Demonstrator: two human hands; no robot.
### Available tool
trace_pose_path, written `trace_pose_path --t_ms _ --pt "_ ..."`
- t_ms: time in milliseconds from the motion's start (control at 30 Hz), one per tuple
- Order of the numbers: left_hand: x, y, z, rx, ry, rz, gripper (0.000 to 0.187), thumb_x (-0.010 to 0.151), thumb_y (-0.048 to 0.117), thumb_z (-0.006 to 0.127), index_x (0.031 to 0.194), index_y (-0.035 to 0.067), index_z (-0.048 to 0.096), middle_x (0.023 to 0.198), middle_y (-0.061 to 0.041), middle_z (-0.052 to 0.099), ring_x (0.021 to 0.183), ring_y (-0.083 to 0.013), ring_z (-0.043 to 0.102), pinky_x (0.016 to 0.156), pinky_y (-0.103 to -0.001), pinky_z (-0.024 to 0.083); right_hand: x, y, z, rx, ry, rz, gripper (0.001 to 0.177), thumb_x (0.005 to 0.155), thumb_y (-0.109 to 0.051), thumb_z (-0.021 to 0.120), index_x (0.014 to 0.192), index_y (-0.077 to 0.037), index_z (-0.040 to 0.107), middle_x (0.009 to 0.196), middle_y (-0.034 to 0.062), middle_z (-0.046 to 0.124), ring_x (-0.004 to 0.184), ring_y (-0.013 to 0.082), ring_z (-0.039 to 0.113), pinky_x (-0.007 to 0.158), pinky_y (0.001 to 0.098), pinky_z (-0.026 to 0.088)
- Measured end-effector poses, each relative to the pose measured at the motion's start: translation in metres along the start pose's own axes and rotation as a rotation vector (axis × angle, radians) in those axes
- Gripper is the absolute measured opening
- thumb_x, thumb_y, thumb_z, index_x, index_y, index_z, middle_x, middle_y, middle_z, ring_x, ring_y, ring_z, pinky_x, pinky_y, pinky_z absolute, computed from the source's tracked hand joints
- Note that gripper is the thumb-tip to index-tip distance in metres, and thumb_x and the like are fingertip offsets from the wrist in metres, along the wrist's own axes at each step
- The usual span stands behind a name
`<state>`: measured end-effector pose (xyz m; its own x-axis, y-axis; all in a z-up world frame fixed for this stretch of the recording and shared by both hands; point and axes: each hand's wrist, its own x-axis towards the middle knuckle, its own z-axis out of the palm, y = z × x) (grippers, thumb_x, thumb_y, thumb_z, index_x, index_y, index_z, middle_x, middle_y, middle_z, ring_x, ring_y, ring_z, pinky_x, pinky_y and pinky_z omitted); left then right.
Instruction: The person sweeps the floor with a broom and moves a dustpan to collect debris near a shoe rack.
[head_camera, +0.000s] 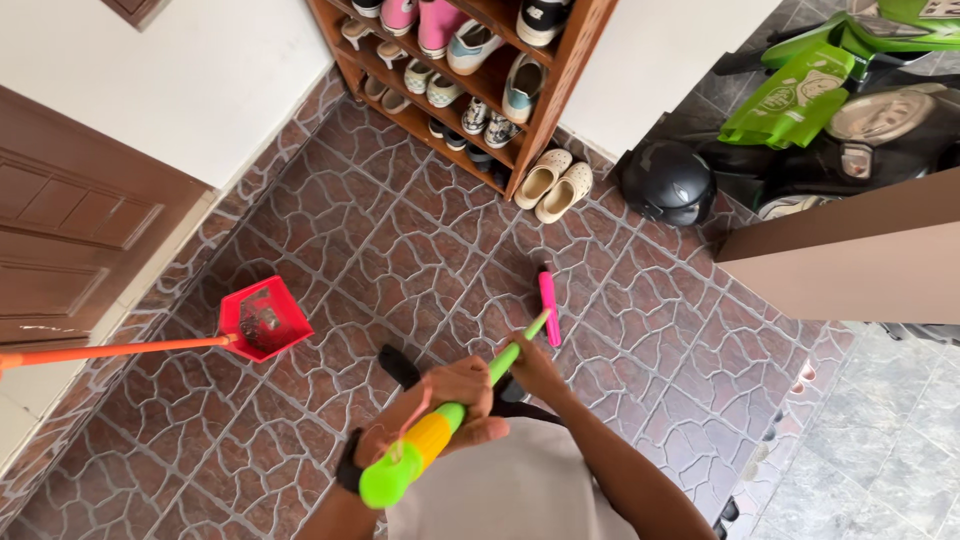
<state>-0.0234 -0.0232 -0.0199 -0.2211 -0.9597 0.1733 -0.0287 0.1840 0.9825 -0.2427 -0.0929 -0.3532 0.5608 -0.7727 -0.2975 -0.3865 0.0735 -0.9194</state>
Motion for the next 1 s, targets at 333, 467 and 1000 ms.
trace_pose_path --t_ms 333,467,1000 --pt "0.019 -0.078 0.07 -1.252 0.136 -0.461 0.065 0.084 0.061 0.061 0.115 0.004 0.066 0.12 -0.003 0.072 0.115 -0.0148 0.066 0.116 -0.041 0.035 -0.017 0.042 -0.091 -0.346 0.33 0.24 0.034 0.081 -0.022 0.076 0.11 -0.019 0.06 0.092 0.0135 0.074 0.086 0.0341 0.073 0.071 0.049 0.054" --pt "0.045 -0.186 0.144 0.39 0.35 0.325 0.023 0.1 0.031 0.071 0.115 0.015 0.066 0.113 0.006 0.069 0.113 -0.0041 0.066 0.131 -0.044 0.0 0.012 0.107 -0.159 -0.393 0.279 0.132 0.056 0.081 -0.013 0.075 0.13 -0.014 0.046 0.086 0.016 0.069 0.079 0.0325 0.07 0.067 0.0476 0.053" --pt "-0.007 -0.074 0.027 0.126 0.277 0.112 0.028 0.089 0.002 0.075 0.075 0.008 0.051 0.073 -0.005 0.056 0.071 -0.0252 0.054 0.073 -0.038 0.045 0.048 0.03 -0.007 -0.308 -0.016 0.058 0.032 0.086 -0.007 0.07 0.114 -0.016 0.057 0.096 0.0081 0.077 0.094 0.0288 0.075 0.076 0.0437 0.056"
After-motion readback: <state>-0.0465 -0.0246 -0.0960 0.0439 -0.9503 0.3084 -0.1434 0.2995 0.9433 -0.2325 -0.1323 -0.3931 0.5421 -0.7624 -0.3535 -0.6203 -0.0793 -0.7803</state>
